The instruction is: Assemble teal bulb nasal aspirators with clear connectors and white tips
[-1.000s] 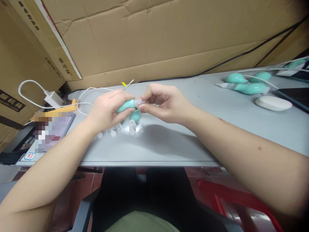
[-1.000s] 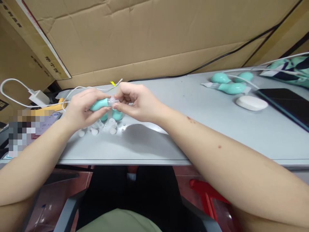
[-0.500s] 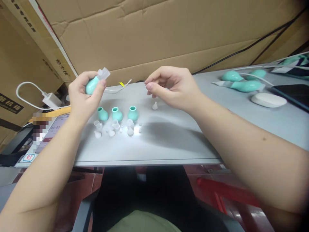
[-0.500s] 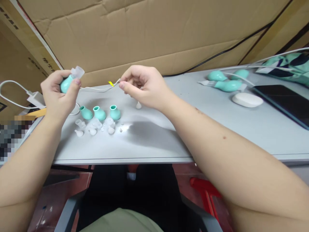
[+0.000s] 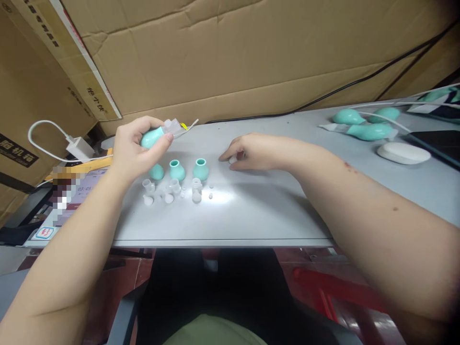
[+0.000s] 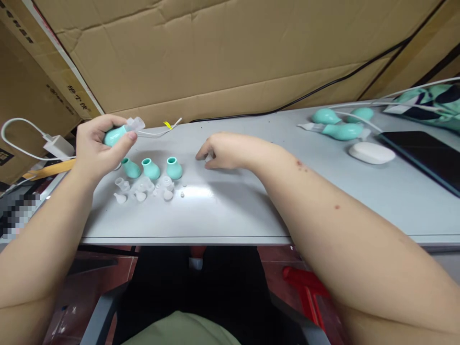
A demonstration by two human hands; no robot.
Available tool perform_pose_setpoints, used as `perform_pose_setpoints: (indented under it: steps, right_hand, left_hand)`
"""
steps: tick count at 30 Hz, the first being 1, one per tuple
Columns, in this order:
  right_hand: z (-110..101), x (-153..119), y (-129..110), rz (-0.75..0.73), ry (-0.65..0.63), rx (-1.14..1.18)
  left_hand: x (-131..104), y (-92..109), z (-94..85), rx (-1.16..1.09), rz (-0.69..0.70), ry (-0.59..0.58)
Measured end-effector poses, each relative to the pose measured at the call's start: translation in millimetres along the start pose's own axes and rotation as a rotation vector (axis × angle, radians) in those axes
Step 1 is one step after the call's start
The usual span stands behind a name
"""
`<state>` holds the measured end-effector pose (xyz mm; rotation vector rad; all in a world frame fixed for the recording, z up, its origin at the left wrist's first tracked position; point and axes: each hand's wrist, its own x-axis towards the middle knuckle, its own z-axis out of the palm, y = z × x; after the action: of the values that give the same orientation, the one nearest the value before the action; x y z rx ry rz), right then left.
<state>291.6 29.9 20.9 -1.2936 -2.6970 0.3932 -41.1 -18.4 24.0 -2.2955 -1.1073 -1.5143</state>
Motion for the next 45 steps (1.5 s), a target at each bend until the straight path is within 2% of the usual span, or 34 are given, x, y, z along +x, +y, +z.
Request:
perform_pose_setpoints:
  steps: [3, 7, 10, 14, 19, 22, 27, 33, 41, 45]
  right_hand:
    - [0, 1, -6, 0.117, -0.064, -0.007]
    - [-4, -1, -14, 0.092, -0.052, 0.008]
    - [-8, -5, -18, 0.073, 0.038, 0.086]
    - [-13, -11, -25, 0.027, 0.140, 0.371]
    - [-10, -14, -30, -0.126, 0.026, 0.564]
    - [-4, -13, -32, -0.195, 0.022, 0.634]
    - [7, -11, -39, -0.328, 0.195, 0.821]
    - [15, -8, -45, -0.463, 0.422, 0.851]
    - [20, -2, -45, -0.569, 0.551, 0.866]
    - [20, -2, -46, -0.560, 0.568, 0.859]
  left_hand:
    - [-1, 18, 1.2, -0.027, 0.050, -0.133]
    - [-2, 32, 7.2, -0.158, 0.159, -0.165]
    - [-3, 29, 10.1, -0.171, 0.165, -0.179]
    - [-3, 19, 8.4, -0.145, 0.123, -0.175]
    - [-3, 12, 7.2, -0.114, 0.091, -0.166]
    - [-4, 12, 9.0, -0.106, 0.092, -0.162]
    - [-5, 17, 13.1, -0.159, 0.173, -0.184]
    - [-6, 20, 15.4, -0.183, 0.193, -0.262]
    - [-6, 22, 15.4, -0.187, 0.194, -0.277]
    - [-6, 23, 15.6, -0.193, 0.190, -0.284]
